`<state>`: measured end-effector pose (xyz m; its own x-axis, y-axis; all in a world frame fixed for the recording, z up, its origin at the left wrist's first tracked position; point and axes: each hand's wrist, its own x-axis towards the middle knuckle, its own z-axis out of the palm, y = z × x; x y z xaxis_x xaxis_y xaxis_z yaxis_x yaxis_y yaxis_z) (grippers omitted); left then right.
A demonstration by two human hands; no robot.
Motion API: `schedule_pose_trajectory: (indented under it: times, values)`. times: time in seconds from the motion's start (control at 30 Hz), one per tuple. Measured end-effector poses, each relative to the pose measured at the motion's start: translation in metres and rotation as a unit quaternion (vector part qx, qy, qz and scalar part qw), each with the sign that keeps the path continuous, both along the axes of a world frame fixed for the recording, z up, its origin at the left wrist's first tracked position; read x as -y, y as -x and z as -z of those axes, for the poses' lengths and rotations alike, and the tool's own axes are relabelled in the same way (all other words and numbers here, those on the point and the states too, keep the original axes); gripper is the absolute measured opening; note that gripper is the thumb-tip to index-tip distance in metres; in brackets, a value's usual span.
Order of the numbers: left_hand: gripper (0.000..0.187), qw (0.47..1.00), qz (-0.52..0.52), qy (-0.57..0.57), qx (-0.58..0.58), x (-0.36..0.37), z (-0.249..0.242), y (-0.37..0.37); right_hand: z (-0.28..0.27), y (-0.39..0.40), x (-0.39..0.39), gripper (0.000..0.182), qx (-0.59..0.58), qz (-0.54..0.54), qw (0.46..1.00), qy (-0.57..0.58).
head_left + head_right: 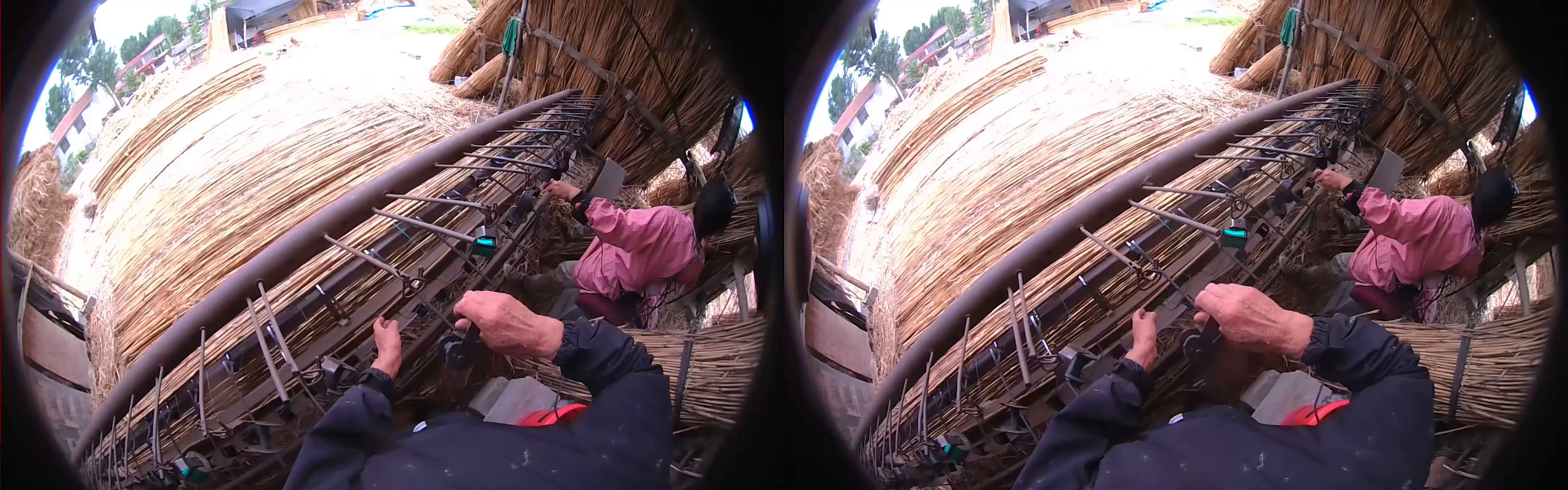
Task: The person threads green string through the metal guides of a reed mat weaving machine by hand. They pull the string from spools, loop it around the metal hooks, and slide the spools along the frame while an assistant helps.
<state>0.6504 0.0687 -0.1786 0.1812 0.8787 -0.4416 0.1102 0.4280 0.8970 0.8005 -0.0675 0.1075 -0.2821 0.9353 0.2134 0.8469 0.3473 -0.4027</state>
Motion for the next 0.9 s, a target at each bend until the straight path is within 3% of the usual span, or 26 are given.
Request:
schedule_pose_trajectory:
  times: [0.03, 0.13, 0.2, 0.23, 0.27, 0.33, 0.47, 0.53, 0.6, 0.77, 0.9]
  values:
    - [0.063, 0.998, -0.002, -0.028, -0.058, -0.004, 0.018, 0.002, -0.021, 0.000, -0.012, 0.015, -0.067, 0.007, 0.998, -0.006]
    - [0.063, 0.995, 0.010, -0.055, -0.087, 0.000, -0.001, 0.014, -0.047, 0.001, -0.048, 0.024, -0.154, -0.014, 0.986, -0.063]
    - [0.055, 0.995, 0.008, -0.070, -0.076, 0.004, 0.000, 0.020, -0.063, 0.009, -0.061, 0.024, -0.203, -0.009, 0.979, -0.035]
    - [0.050, 0.994, 0.071, -0.066, -0.048, 0.007, -0.001, 0.026, -0.068, 0.012, -0.064, 0.024, -0.254, -0.003, 0.967, -0.004]
    - [0.045, 0.989, 0.134, -0.061, -0.021, 0.010, -0.002, 0.031, -0.070, 0.014, -0.065, 0.024, -0.255, -0.003, 0.967, -0.006]
    - [0.038, 0.989, 0.134, -0.067, -0.002, 0.027, -0.015, 0.037, -0.071, 0.016, -0.065, 0.024, -0.252, -0.045, 0.967, 0.010]
    - [0.036, 0.982, 0.157, -0.099, -0.019, 0.053, -0.015, 0.049, -0.058, 0.008, -0.058, 0.026, -0.205, -0.067, 0.976, 0.023]
    - [0.034, 0.981, 0.185, -0.026, 0.053, 0.070, -0.046, 0.056, -0.047, 0.002, -0.057, 0.026, -0.180, -0.078, 0.981, 0.006]
    - [0.031, 0.978, 0.204, -0.023, 0.047, 0.079, -0.057, 0.060, -0.031, -0.003, -0.057, 0.030, -0.085, -0.103, 0.986, -0.101]
    - [0.027, 0.949, 0.299, 0.020, 0.095, 0.098, -0.057, 0.066, 0.005, 0.000, -0.052, 0.031, -0.164, -0.097, 0.973, -0.128]
    - [0.030, 0.925, 0.360, 0.052, 0.113, 0.103, -0.070, 0.079, 0.048, -0.002, -0.065, 0.025, -0.321, -0.068, 0.934, -0.140]
